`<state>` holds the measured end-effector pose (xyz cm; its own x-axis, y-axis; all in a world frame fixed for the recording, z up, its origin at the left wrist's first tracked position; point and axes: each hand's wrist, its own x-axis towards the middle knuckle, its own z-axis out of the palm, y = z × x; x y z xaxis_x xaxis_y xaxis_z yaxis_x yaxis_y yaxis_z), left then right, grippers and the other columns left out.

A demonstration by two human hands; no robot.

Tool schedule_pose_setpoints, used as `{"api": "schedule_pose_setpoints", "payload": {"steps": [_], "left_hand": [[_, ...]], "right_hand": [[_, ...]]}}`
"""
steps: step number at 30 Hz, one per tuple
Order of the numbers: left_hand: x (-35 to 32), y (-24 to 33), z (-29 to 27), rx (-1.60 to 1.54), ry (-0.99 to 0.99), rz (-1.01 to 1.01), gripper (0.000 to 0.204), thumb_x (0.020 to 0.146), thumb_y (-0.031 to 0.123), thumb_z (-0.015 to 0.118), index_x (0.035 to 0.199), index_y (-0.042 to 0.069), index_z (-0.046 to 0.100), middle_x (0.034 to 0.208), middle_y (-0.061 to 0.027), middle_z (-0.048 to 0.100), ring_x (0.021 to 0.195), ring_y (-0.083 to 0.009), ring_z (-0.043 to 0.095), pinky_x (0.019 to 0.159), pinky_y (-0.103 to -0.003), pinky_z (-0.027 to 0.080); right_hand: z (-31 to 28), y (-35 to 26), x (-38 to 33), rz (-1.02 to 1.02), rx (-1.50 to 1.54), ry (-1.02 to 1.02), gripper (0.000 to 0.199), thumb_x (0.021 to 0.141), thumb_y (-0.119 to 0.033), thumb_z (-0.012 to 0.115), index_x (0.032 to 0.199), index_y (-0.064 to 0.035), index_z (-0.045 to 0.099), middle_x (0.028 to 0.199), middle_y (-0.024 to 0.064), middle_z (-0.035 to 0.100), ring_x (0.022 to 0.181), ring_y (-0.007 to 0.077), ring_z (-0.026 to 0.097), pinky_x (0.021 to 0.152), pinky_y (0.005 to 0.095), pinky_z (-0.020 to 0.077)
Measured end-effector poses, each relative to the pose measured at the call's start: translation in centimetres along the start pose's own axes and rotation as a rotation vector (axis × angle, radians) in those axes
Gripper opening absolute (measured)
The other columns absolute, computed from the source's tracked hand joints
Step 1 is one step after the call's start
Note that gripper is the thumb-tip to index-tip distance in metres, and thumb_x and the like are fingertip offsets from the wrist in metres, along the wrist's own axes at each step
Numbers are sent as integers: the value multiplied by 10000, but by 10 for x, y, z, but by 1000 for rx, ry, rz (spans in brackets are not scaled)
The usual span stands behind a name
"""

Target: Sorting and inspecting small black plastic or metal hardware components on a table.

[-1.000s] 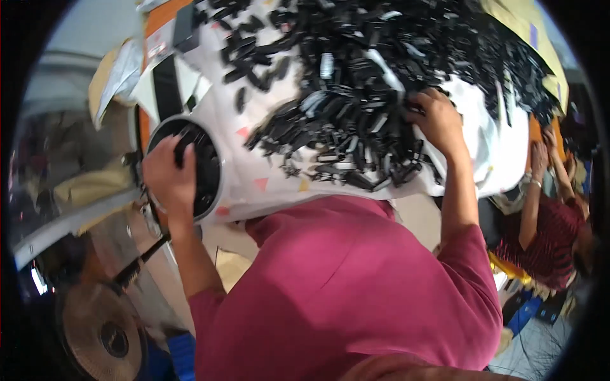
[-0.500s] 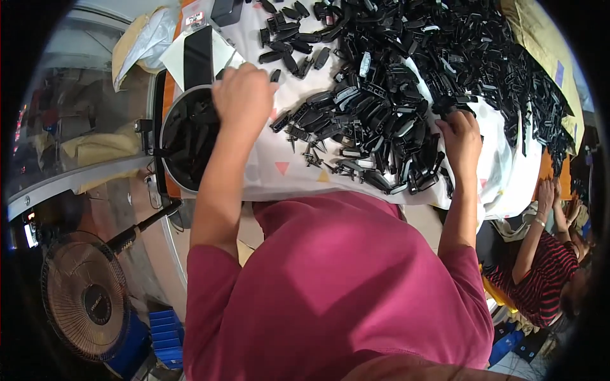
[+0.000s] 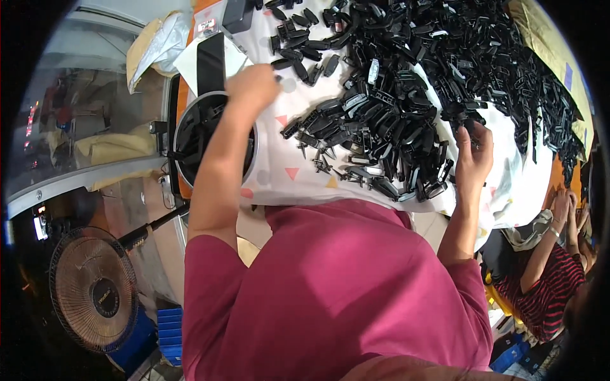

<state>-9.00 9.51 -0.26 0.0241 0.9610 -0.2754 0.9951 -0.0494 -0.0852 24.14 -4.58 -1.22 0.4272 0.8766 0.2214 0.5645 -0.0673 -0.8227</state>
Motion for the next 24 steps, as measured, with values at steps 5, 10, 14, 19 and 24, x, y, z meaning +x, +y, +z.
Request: {"api": "schedule_pose_setpoints", "payload": {"steps": [5, 10, 14, 19, 24], "left_hand": [[19, -31, -5, 183, -13, -52, 306, 697, 259, 562, 946, 89, 613, 864, -98, 628, 865, -301, 579, 711, -394, 467], [35, -7, 4, -35, 312, 277, 240, 721, 236, 554, 893, 76, 600, 873, -90, 619, 820, -308, 574, 695, -413, 449], [21, 4, -11, -579, 65, 223, 182, 769, 195, 543, 904, 74, 564, 885, -72, 609, 757, -219, 594, 675, -321, 445], [-42, 52, -37, -1830, -513, 403, 244, 827, 70, 430, 1037, 35, 549, 839, -63, 590, 738, -138, 570, 677, -256, 464], [-66, 82, -35, -1911, -457, 537, 313, 791, -8, 520, 1104, 7, 523, 816, -32, 575, 714, -109, 542, 701, -217, 453]], "right_hand": [[1, 2, -1, 162, 291, -118, 251, 846, -78, 524, 1076, -18, 445, 883, 83, 562, 734, 103, 538, 584, 198, 458], [10, -26, -4, 165, 439, -160, 386, 838, -24, 500, 1207, -40, 386, 871, 74, 588, 724, 96, 559, 542, 181, 451], [11, -36, -1, 269, 652, -221, 447, 804, -57, 521, 1237, -58, 410, 871, 38, 595, 647, 31, 464, 497, 140, 333], [26, -67, 8, 336, 1221, -413, 493, 803, -37, 496, 1272, -55, 345, 935, 90, 541, 656, 85, 486, 420, 143, 359], [35, -85, 16, 389, 1433, -490, 175, 800, -15, 524, 974, -24, 508, 884, 123, 562, 697, 173, 593, 410, 197, 486]]}}
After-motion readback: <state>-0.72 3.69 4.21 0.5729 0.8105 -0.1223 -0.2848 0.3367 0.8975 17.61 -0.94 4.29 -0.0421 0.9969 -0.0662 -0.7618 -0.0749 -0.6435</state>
